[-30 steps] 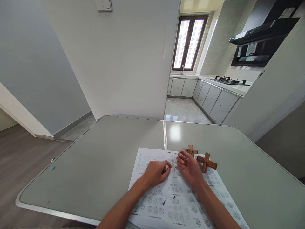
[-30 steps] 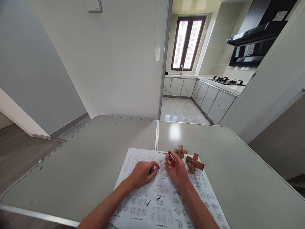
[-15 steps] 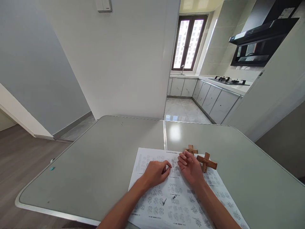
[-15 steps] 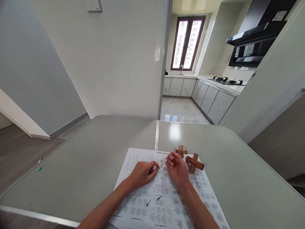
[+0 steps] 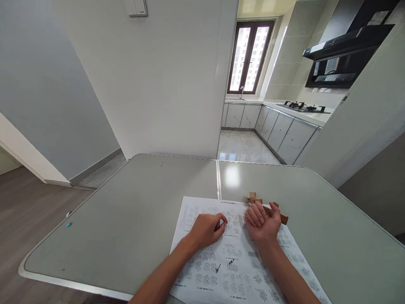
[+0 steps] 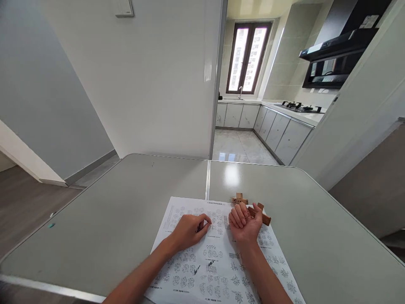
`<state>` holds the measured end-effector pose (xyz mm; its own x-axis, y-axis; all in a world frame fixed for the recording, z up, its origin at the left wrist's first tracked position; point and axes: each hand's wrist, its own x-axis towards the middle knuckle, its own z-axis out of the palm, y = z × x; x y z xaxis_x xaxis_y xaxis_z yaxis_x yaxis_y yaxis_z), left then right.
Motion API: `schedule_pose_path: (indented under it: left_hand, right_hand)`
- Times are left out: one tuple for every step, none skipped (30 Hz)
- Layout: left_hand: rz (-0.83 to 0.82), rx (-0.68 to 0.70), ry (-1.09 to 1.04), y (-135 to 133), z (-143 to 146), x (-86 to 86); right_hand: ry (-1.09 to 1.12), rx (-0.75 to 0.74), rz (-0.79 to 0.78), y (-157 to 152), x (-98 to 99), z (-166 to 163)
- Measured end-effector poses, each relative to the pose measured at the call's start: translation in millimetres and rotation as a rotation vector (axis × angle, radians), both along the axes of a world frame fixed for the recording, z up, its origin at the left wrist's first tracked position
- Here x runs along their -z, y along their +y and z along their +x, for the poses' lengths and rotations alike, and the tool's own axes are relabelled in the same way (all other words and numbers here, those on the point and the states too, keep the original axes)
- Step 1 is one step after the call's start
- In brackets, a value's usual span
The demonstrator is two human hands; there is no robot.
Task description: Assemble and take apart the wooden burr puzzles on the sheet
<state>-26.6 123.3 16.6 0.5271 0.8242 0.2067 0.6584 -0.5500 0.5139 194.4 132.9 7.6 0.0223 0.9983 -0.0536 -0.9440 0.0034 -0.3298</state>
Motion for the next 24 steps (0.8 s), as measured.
schedule_pose_path:
  left_hand:
    - [-0.001, 0.0, -0.001, 0.0, 0.0, -0.2]
    - [-0.004, 0.001, -0.001, -0.1, 0.0, -0.4]
    - [-0.007, 0.001, -0.001, -0.1, 0.0, -0.6]
    - [-0.011, 0.001, 0.0, -0.1, 0.0, -0.8]
    - [-0.013, 0.001, 0.001, -0.1, 0.0, -1.0]
    - [-0.013, 0.002, 0.003, 0.0, 0.0, -1.1]
    - [-0.012, 0.001, 0.005, 0.1, 0.0, -1.3]
    - [-0.009, 0.0, 0.008, 0.1, 0.0, -1.4]
    - [-0.008, 0.0, 0.009, 0.3, 0.0, -1.5]
    - [-0.008, 0.001, 0.01, 0.4, 0.0, -1.6]
    - [-0.01, 0.001, 0.009, 0.4, 0.0, -1.6]
    - [-0.014, 0.003, 0.008, 0.5, 0.0, -1.7]
    - [-0.016, 0.004, 0.007, 0.6, -0.1, -1.7]
    - [-0.016, 0.005, 0.005, 0.6, -0.1, -1.6]
    - [-0.014, 0.005, 0.004, 0.6, -0.2, -1.5]
    - [-0.011, 0.005, 0.004, 0.6, -0.3, -1.3]
    - [-0.009, 0.006, 0.005, 0.7, -0.3, -1.0]
    - [-0.006, 0.006, 0.006, 0.8, -0.4, -0.8]
    - [-0.005, 0.006, 0.008, 0.9, -0.4, -0.5]
    - [-0.004, 0.007, 0.01, 1.0, -0.5, -0.2]
    - [-0.002, 0.008, 0.011, 1.1, -0.5, 0.0]
    - [0.001, 0.009, 0.012, 1.2, -0.5, 0.1]
    - [0.004, 0.011, 0.012, 1.2, -0.6, 0.2]
    - [0.007, 0.011, 0.013, 1.2, -0.6, 0.2]
  right_hand:
    - [0.005, 0.008, -0.001, 0.3, 0.5, 1.5]
    - [0.006, 0.014, 0.001, 0.6, 1.3, 2.9]
    - [0.004, 0.018, 0.002, 1.0, 2.2, 4.1]
    - [0.002, 0.021, 0.003, 1.4, 3.4, 5.1]
    - [-0.001, 0.024, 0.004, 1.9, 4.7, 5.8]
    - [-0.005, 0.026, 0.006, 2.4, 6.1, 6.3]
    - [-0.01, 0.027, 0.008, 2.9, 7.6, 6.6]
    - [-0.016, 0.026, 0.011, 3.5, 9.1, 6.9]
    - [-0.022, 0.025, 0.014, 4.1, 10.5, 7.1]
    - [-0.028, 0.024, 0.018, 4.7, 11.8, 7.3]
    - [-0.035, 0.023, 0.022, 5.3, 12.9, 7.5]
    - [-0.042, 0.023, 0.026, 5.8, 13.9, 7.7]
    - [-0.049, 0.023, 0.03, 6.3, 14.7, 8.0]
    - [-0.056, 0.023, 0.034, 6.7, 15.2, 8.2]
    - [-0.063, 0.022, 0.037, 7.1, 15.6, 8.3]
    - [-0.069, 0.021, 0.039, 7.4, 15.8, 8.4]
    - [-0.075, 0.019, 0.04, 7.6, 15.8, 8.3]
    - [-0.081, 0.017, 0.04, 7.8, 15.7, 8.1]
    - [-0.086, 0.014, 0.039, 7.9, 15.4, 7.8]
    - [-0.091, 0.012, 0.037, 7.9, 15.2, 7.5]
    - [-0.096, 0.009, 0.035, 7.8, 14.9, 7.1]
    - [-0.101, 0.007, 0.033, 7.8, 14.6, 6.7]
    - [-0.108, 0.006, 0.032, 7.8, 14.4, 6.3]
    - [-0.116, 0.006, 0.032, 7.8, 14.2, 6.0]
